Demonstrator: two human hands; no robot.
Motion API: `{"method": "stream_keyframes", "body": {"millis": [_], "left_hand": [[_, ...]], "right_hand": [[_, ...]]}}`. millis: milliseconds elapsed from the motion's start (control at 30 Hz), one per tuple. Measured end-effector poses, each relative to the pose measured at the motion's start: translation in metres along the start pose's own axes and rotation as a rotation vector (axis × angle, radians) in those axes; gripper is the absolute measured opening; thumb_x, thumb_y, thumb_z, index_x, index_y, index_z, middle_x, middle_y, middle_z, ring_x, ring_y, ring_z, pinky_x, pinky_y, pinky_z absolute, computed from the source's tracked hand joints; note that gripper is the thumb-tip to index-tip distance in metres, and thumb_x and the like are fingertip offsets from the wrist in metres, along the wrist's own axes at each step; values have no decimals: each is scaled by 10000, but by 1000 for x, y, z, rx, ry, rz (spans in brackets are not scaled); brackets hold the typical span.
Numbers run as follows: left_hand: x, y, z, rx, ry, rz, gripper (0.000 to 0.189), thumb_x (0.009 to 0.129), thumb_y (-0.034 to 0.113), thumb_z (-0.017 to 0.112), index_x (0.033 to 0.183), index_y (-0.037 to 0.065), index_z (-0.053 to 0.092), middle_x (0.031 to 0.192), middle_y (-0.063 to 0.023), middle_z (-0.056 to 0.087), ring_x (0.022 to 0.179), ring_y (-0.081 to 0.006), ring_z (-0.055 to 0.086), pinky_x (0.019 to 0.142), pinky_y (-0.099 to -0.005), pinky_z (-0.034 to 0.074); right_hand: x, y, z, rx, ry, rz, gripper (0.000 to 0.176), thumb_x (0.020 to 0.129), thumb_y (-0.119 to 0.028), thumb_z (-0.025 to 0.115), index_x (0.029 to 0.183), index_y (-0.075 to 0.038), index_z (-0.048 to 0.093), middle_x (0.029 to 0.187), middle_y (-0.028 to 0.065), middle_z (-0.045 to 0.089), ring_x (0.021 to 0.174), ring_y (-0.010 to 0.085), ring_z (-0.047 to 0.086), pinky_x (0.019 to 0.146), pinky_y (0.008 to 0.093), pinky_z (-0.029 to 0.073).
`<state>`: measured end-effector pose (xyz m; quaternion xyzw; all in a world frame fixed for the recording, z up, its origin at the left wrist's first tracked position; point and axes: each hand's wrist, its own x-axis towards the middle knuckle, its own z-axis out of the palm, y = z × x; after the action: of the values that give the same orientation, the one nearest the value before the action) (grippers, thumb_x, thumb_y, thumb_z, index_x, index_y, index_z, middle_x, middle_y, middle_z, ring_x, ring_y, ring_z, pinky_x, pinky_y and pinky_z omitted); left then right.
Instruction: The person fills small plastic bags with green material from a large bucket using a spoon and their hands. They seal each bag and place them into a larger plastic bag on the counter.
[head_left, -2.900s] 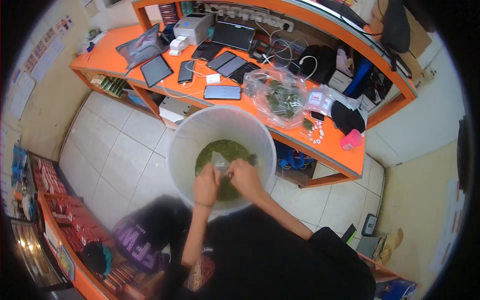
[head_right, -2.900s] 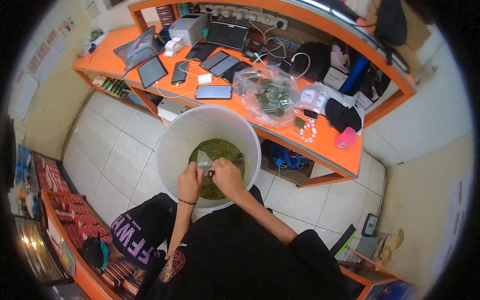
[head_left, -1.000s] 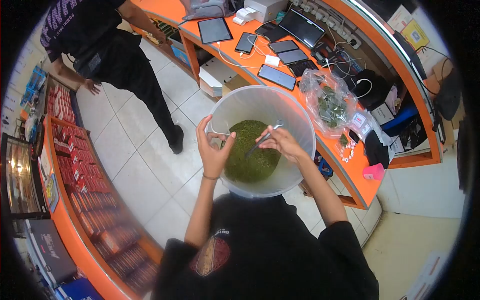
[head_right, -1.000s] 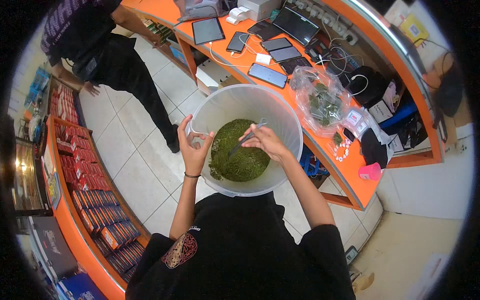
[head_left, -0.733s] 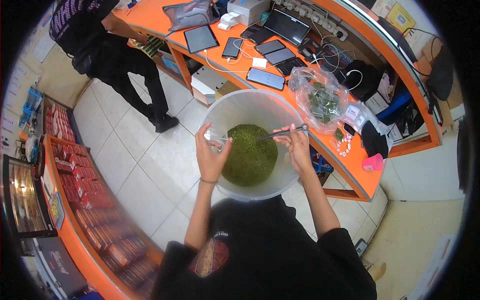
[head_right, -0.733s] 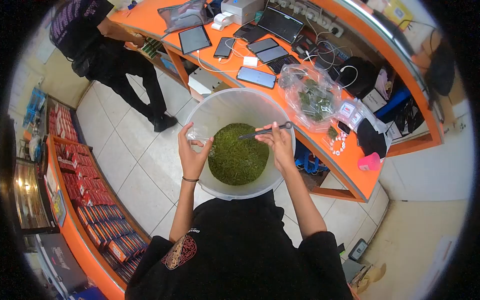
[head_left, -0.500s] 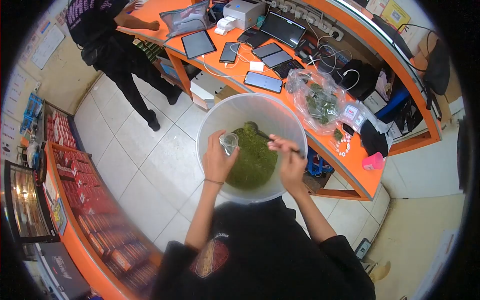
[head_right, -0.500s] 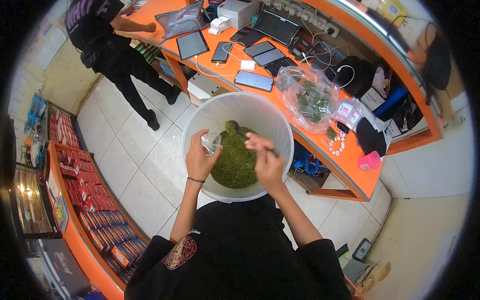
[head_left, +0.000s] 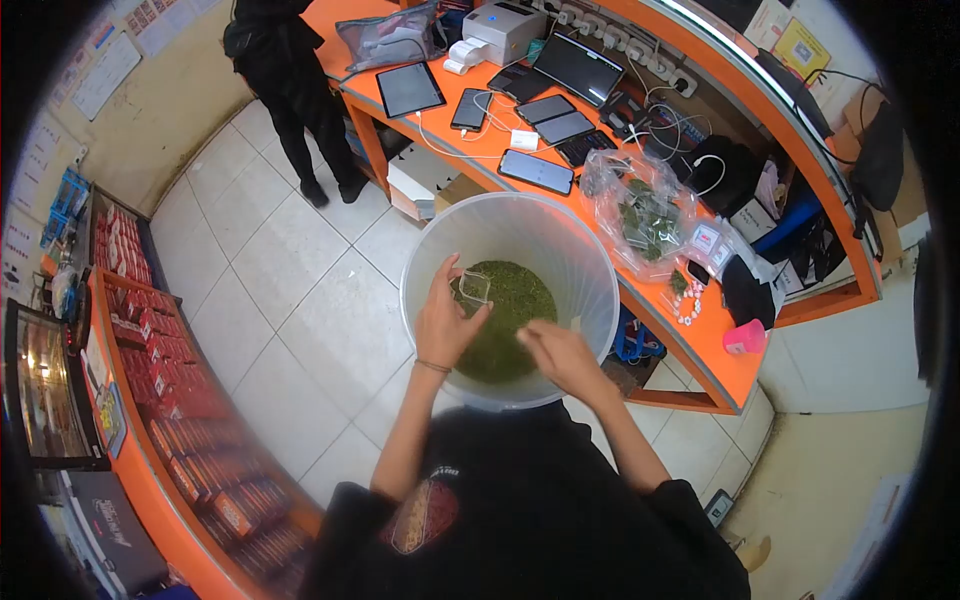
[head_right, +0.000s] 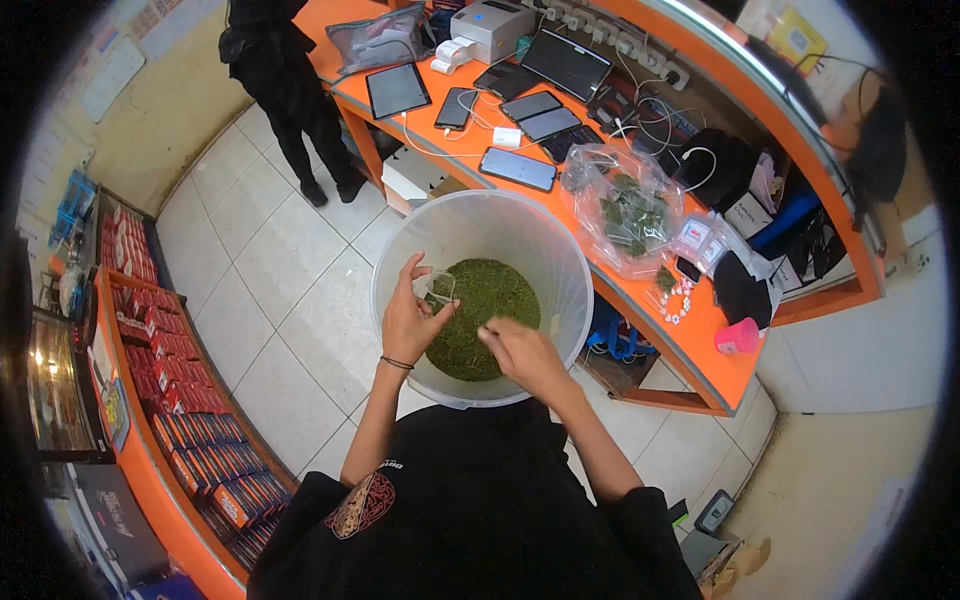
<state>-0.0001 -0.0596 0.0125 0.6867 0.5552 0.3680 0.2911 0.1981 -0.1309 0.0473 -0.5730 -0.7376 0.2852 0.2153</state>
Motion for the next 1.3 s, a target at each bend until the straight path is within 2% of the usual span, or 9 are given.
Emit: {"method": "stream_keyframes", "body": {"millis": [133, 200, 300, 533, 733, 833, 900, 1000, 1300], "left_hand": [[0, 5, -4, -40, -34, 17, 883, 697, 179, 833, 1435, 136, 349, 1195, -67, 611, 579, -151, 581, 566, -295, 492], [-4, 7, -6, -74, -68, 25, 865, 702, 151, 823, 1430, 134, 358, 1187, -69, 608, 572, -142, 567, 563, -285, 489], [-3, 6, 1, -177, -57, 24, 853, 706, 131, 812, 1429, 134, 359, 1194, -66, 608, 571, -135, 555, 566, -271, 485], [-4, 8, 0, -171, -96, 49, 871, 696, 131, 821, 1433, 138, 356, 1211, -78, 606, 591, -158, 563, 603, -271, 497], [-7, -18, 13, 168, 67, 238, 596, 763, 209, 791, 1298, 99, 554, 1179, -95, 645, 753, -245, 636, 711, -304, 525], [-6, -18, 11, 100, -51, 348, 393, 827, 217, 743, 1183, 85, 643, 1030, -104, 699, 814, -191, 668, 746, -281, 528], [-7, 3, -1, -142, -256, -19, 262, 910, 198, 674, 1123, 46, 659, 910, -91, 721, 860, -127, 667, 789, -261, 519], [-6, -9, 7, -584, -243, -44, 230, 959, 190, 626, 1091, 2, 646, 946, -74, 711, 866, -94, 645, 768, -248, 505], [-7, 0, 6, -714, -162, -162, 211, 970, 168, 611, 1057, -23, 634, 874, -33, 649, 777, -101, 619, 731, -248, 502]], "right_hand": [[-2, 26, 18, -45, -282, 16, 205, 916, -23, 550, 1107, -40, 624, 938, 176, 633, 871, 399, 623, 748, 435, 516], [8, 1, 13, 139, 220, -155, 316, 831, 36, 574, 1116, -80, 645, 844, 136, 567, 850, 352, 613, 712, 430, 504], [25, 0, 12, 3, 374, -274, 406, 741, 64, 590, 1110, -94, 654, 815, 109, 512, 832, 293, 600, 694, 414, 500], [45, 9, 20, -171, 361, -399, 346, 703, 23, 651, 1041, -49, 654, 821, 93, 514, 818, 270, 587, 667, 397, 521], [51, 23, 31, -122, 395, -383, 253, 788, -71, 697, 1037, -61, 655, 814, 94, 519, 777, 282, 578, 632, 397, 491], [47, 13, 18, 159, 257, -209, 216, 836, -112, 703, 1044, -69, 664, 782, 84, 491, 708, 249, 537, 607, 352, 450], [45, -5, 0, 203, 339, -166, 198, 847, -124, 707, 1033, -66, 670, 772, 63, 478, 693, 205, 512, 604, 327, 429], [44, 2, -5, 368, 360, -58, 172, 868, -137, 705, 1016, -55, 675, 768, 22, 462, 684, 124, 465, 605, 282, 399], [32, 11, 7, 878, 143, 168, 124, 901, -122, 681, 935, -5, 656, 776, -15, 524, 695, 45, 480, 613, 219, 376]]}}
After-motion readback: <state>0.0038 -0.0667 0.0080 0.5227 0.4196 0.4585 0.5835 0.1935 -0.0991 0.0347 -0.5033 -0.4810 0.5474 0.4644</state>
